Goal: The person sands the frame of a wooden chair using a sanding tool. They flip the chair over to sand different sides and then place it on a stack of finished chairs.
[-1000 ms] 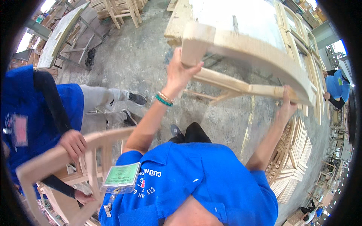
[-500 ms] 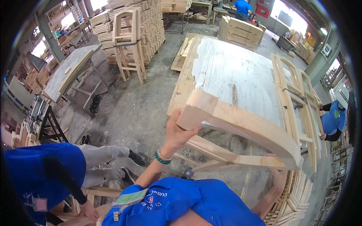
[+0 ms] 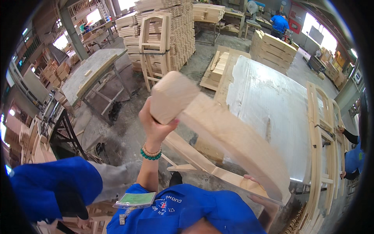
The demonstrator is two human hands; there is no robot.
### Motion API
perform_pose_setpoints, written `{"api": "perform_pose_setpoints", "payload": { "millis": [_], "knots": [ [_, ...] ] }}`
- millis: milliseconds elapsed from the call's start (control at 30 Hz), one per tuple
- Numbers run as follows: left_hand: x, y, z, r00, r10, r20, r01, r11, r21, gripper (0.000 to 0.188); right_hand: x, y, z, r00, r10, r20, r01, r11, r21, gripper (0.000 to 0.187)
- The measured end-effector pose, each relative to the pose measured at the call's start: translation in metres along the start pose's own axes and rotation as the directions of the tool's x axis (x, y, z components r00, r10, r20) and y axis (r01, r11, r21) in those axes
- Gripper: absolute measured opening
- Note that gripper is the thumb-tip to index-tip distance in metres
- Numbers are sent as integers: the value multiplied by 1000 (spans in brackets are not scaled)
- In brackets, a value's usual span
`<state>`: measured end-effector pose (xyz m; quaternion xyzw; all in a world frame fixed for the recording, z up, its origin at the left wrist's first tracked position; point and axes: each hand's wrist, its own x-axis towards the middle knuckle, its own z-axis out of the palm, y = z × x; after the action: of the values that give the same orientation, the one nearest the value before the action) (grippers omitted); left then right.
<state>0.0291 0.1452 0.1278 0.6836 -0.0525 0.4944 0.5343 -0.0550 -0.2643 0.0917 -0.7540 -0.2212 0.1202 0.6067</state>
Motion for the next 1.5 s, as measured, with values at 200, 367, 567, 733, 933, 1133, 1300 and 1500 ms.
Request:
{"api": "perform_pose_setpoints", "payload": {
  "millis": [200, 367, 567, 733, 933, 1133, 1300, 1500],
  "knots": [
    [87, -118, -79, 994, -81, -74, 70, 987, -141, 47, 119, 15, 87, 999, -51, -2, 51, 988, 146, 60],
    [147, -179, -105, 981, -130, -146, 108, 983, -146, 46, 218, 17, 146, 985, -83, -154, 122, 956, 267, 56],
    [192, -211, -133, 978, -105, -179, 123, 989, 88, 41, 341, -20, 179, 902, -46, -429, 116, 984, 138, 52],
    [224, -242, -130, 955, -110, -275, 138, 987, 84, 36, 460, -34, 185, 867, -30, -498, 175, 952, 249, 44],
    [280, -329, -145, 917, -83, -390, 111, 993, 49, 38, 633, -39, 210, 777, -302, -552, 546, 761, 351, 42],
    [355, -420, -134, 914, -87, -395, 88, 996, -15, 45, 773, -32, 215, 712, -428, -557, 612, 767, 192, 33],
    [421, -511, -127, 947, -187, -260, 203, 979, 36, 45, 911, -16, 209, 756, -541, -368, 606, 791, 81, 35],
    [456, -609, -99, 950, -201, -241, 239, 961, 139, 37, 1078, 3, 206, 823, -563, -77, 566, 824, 25, 49]
  ]
}}
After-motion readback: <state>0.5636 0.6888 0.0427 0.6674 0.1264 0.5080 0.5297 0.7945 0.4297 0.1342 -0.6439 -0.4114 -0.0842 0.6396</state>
